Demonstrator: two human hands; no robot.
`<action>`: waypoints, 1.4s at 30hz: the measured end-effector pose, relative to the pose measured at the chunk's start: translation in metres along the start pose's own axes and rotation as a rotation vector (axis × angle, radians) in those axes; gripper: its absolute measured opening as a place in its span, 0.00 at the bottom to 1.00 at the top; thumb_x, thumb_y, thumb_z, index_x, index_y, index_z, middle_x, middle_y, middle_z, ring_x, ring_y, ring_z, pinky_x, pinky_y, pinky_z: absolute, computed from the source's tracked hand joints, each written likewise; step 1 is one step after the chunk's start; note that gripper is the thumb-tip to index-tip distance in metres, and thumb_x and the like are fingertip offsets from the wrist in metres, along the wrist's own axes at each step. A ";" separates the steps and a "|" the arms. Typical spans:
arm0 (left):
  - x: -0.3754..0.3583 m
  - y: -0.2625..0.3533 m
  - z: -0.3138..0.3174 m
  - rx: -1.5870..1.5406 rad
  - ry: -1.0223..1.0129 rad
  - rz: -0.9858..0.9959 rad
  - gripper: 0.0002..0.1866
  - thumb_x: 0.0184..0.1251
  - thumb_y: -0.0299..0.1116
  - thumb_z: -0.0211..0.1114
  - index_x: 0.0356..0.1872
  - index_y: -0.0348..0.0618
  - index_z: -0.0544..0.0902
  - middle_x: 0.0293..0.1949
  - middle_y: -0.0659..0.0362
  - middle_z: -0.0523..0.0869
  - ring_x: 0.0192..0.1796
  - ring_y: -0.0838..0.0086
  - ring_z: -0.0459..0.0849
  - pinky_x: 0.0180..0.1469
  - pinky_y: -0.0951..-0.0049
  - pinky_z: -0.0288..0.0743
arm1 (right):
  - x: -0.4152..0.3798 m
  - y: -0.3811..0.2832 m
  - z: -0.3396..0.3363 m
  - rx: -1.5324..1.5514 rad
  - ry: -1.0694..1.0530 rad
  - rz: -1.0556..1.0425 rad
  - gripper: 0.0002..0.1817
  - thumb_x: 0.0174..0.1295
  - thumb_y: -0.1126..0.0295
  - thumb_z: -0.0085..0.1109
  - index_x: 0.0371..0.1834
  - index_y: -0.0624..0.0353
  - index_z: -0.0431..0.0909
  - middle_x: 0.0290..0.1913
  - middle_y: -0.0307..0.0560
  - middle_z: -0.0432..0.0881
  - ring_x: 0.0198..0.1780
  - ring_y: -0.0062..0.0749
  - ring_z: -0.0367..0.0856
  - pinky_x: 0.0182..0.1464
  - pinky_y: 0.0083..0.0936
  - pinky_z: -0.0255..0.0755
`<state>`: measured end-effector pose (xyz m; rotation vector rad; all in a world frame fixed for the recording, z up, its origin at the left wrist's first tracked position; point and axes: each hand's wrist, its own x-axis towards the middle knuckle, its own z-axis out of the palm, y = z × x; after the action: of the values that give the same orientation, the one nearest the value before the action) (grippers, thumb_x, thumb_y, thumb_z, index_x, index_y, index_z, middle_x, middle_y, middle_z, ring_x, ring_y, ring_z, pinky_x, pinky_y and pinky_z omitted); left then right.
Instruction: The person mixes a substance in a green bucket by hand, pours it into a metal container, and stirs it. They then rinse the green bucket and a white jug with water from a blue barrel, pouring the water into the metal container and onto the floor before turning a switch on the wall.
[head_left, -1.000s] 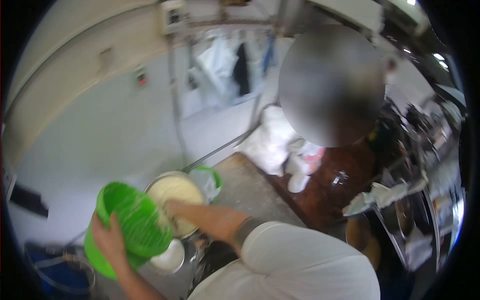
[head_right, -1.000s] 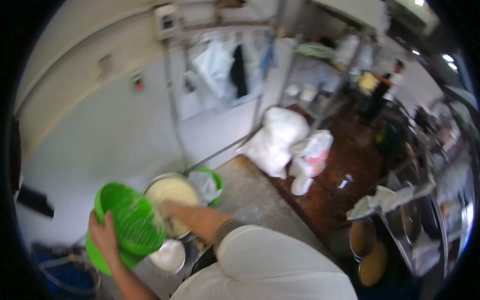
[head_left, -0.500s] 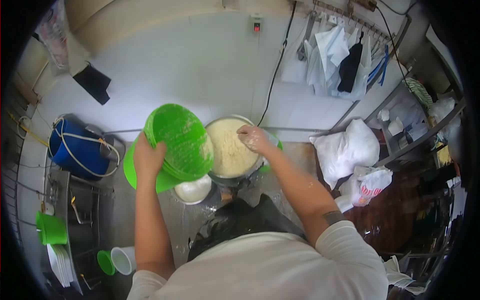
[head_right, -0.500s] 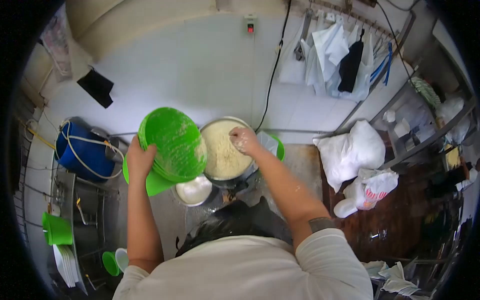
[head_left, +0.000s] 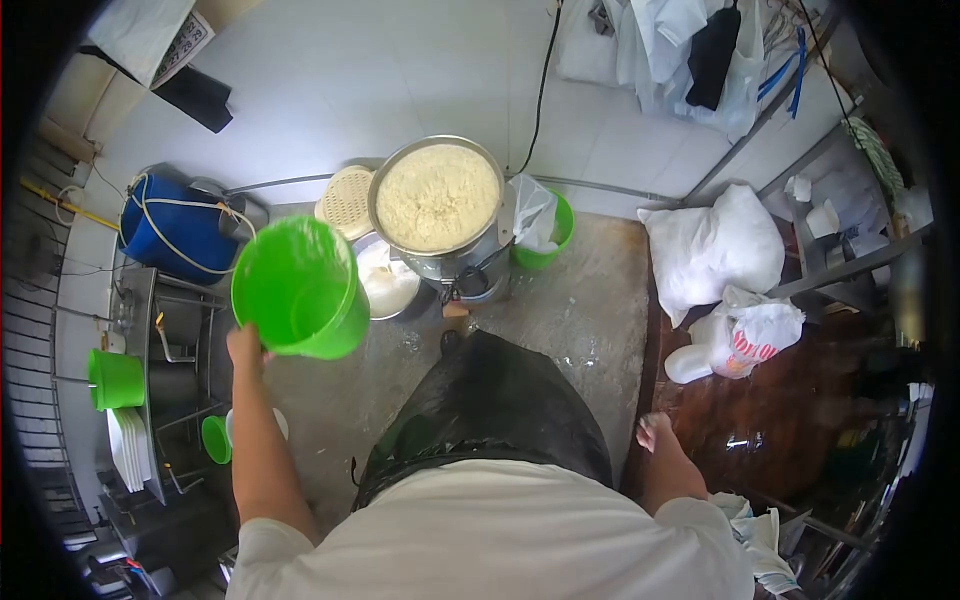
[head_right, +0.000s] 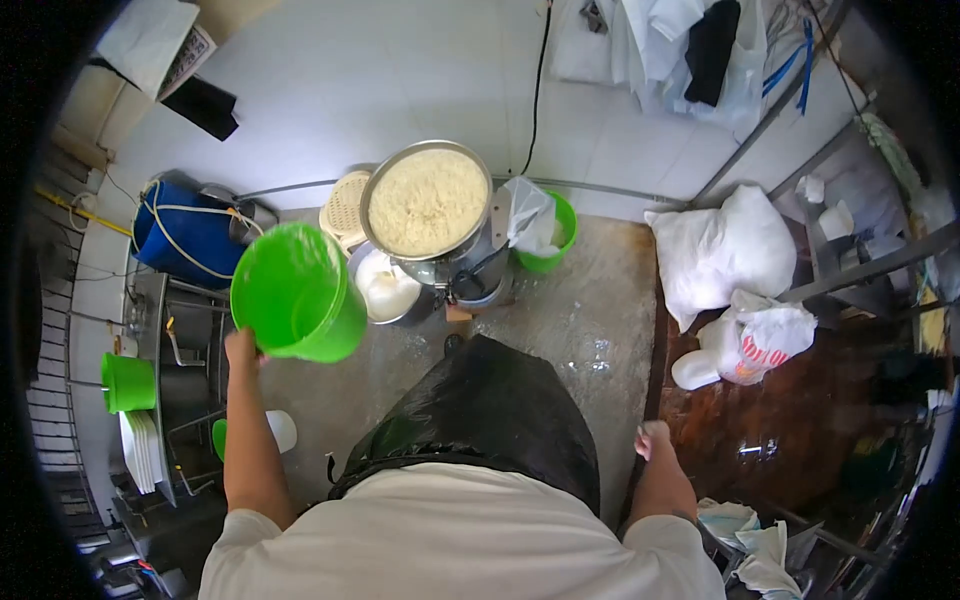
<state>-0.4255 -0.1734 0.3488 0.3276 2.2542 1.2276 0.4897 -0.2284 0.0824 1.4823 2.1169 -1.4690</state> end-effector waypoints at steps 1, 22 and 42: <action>-0.008 -0.024 -0.016 0.026 -0.049 -0.066 0.20 0.70 0.39 0.63 0.57 0.36 0.81 0.45 0.49 0.89 0.37 0.59 0.92 0.26 0.64 0.85 | -0.020 0.001 0.023 0.343 0.169 0.272 0.11 0.69 0.73 0.55 0.27 0.50 0.72 0.23 0.41 0.71 0.25 0.33 0.74 0.21 0.32 0.65; -0.142 -0.292 -0.086 0.102 0.354 -0.656 0.17 0.70 0.25 0.61 0.55 0.24 0.79 0.49 0.37 0.88 0.38 0.45 0.92 0.27 0.51 0.91 | 0.120 -0.451 -0.177 0.629 0.618 -0.195 0.10 0.69 0.65 0.63 0.32 0.58 0.79 0.26 0.37 0.76 0.30 0.24 0.74 0.34 0.28 0.68; -0.007 -0.334 -0.044 0.248 0.070 -0.575 0.18 0.64 0.35 0.77 0.49 0.35 0.85 0.40 0.57 0.91 0.38 0.66 0.92 0.32 0.66 0.82 | 0.139 -0.718 -0.264 0.019 1.107 -1.092 0.86 0.28 0.28 0.85 0.86 0.69 0.46 0.83 0.65 0.59 0.81 0.56 0.65 0.76 0.58 0.67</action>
<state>-0.4294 -0.3925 0.0926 -0.2686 2.3262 0.6715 -0.0473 0.0488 0.5717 1.2806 4.0171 -0.7667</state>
